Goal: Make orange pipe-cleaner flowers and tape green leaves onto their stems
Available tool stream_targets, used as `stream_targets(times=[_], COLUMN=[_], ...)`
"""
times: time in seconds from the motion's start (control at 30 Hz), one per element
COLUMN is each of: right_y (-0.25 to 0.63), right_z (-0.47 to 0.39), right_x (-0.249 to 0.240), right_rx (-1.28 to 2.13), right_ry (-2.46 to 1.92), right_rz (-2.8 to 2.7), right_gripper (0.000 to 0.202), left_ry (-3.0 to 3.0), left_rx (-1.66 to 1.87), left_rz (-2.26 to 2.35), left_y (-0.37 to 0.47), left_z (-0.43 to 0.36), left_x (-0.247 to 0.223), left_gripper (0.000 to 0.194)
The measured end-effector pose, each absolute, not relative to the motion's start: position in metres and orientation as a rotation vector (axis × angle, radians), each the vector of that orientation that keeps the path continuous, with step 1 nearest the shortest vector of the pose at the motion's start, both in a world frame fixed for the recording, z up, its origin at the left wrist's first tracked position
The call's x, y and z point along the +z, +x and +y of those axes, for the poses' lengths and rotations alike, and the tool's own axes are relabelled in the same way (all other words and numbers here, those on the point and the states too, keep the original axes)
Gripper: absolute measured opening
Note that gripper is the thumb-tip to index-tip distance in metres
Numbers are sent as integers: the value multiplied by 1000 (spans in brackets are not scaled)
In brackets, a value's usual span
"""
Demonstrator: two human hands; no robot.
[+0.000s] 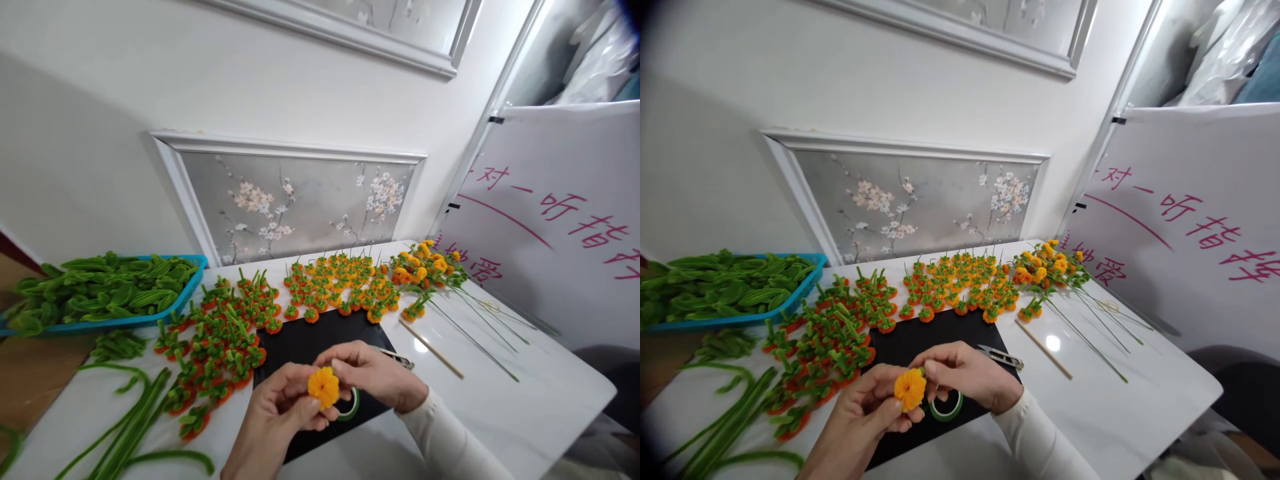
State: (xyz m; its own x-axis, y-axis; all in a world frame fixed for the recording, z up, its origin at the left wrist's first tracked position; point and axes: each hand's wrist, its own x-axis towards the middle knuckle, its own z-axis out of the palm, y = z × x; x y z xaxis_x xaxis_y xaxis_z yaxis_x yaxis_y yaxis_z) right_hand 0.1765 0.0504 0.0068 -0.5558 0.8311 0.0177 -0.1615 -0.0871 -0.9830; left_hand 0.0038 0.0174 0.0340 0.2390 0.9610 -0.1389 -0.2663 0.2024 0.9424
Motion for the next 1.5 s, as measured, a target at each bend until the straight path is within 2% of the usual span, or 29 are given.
stream_targets(times=[0.23, 0.37, 0.43, 0.53, 0.73, 0.83, 0.9, 1.0, 1.07, 1.17, 1.27, 1.5], right_y=[178, 175, 176, 178, 170, 165, 168, 186, 206, 232, 244, 235], right_z=[48, 48, 49, 48, 45, 43, 43, 51, 63, 90, 122, 168], right_x=[6, -2, -5, -6, -4, -5, -2, 15, 33, 60, 73, 51], right_rx=[1684, 1685, 1674, 1670, 1726, 1738, 1676, 1337, 939, 289, -167, -320], right_ry=[-848, -796, -777, -790, -847, -824, -828, -917, -1060, -1348, -1673, -1884], right_rz=[-1495, -1419, -1398, -1401, -1441, -1466, -1501, -1605, -1706, -1862, -2099, -2255], right_gripper=[36, 38, 39, 38, 35, 36, 37, 35, 29, 20, 25, 19], left_ry=[899, 892, 906, 910, 898, 895, 868, 855, 885, 937, 976, 938], left_rx=[1045, 1022, 999, 988, 1056, 1098, 1111, 1069, 990, 928, 973, 1084], left_rz=[865, 772, 753, 778, 891, 924, 932, 898, 884, 912, 954, 1038], left_y=[5, 5, 4, 4, 6, 6, 5, 4, 3, 4, 6, 7], left_z=[14, 13, 14, 14, 14, 14, 15, 16, 18, 20, 20, 23], left_x=[36, 35, 35, 35, 35, 36, 36, 34, 30, 22, 17, 19], left_gripper=[17, 53, 62, 58, 26, 25, 33, 58, 64, 46, 31, 28])
